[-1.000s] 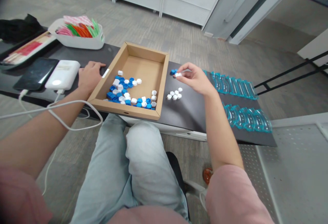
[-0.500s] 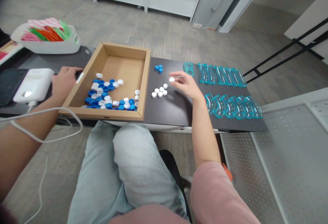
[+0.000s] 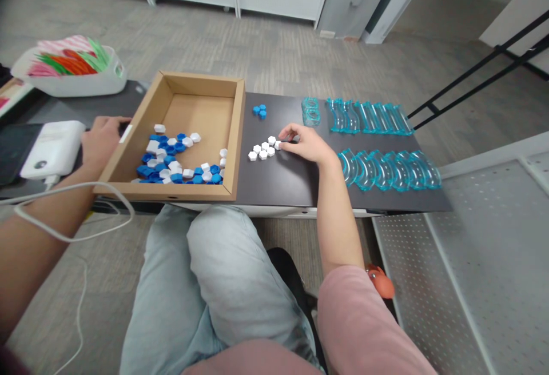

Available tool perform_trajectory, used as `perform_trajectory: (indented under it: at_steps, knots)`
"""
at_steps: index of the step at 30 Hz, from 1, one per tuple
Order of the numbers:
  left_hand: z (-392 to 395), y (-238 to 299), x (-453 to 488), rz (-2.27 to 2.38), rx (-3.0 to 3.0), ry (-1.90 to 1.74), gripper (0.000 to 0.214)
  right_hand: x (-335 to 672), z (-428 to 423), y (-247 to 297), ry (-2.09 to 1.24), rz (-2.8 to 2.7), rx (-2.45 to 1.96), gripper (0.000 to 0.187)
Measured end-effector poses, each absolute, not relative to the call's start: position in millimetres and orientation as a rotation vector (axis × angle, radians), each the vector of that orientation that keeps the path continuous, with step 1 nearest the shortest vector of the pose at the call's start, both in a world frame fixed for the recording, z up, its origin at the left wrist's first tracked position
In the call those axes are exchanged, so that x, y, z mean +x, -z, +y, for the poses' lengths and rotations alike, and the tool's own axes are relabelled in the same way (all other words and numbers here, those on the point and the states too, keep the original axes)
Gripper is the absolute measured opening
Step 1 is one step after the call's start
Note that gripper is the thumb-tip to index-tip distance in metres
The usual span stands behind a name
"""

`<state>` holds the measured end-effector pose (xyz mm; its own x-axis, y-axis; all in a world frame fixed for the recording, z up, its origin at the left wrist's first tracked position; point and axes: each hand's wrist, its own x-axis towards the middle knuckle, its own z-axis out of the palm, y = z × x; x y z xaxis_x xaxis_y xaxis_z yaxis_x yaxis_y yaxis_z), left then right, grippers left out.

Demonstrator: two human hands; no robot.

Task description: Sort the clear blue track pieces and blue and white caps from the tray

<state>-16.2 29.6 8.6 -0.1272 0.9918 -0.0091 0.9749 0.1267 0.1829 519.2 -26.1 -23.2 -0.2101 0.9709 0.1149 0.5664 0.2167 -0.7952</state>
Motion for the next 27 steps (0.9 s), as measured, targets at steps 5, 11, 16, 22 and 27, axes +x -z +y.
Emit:
perform_trajectory:
  at_steps: [5,11,16,22,27]
  knots:
    - [30,-7,-19,2.244,1.994,-0.2,0.08,511,-19,34,-0.664,-1.916,-1.435,0.036]
    - [28,-6,-21,2.212,1.988,-0.271,0.076,488,-17,37,-0.736,-2.03,-1.342,0.036]
    - [27,-6,-21,2.201,1.988,-0.284,0.082,490,-18,32,-0.637,-1.891,-1.37,0.04]
    - [27,-5,-22,2.17,1.981,-0.315,0.083,461,-25,9,-0.566,-1.859,-1.319,0.047]
    - [28,-4,-24,2.154,1.993,-0.342,0.079,387,-16,-36,-0.515,-2.415,-1.035,0.029]
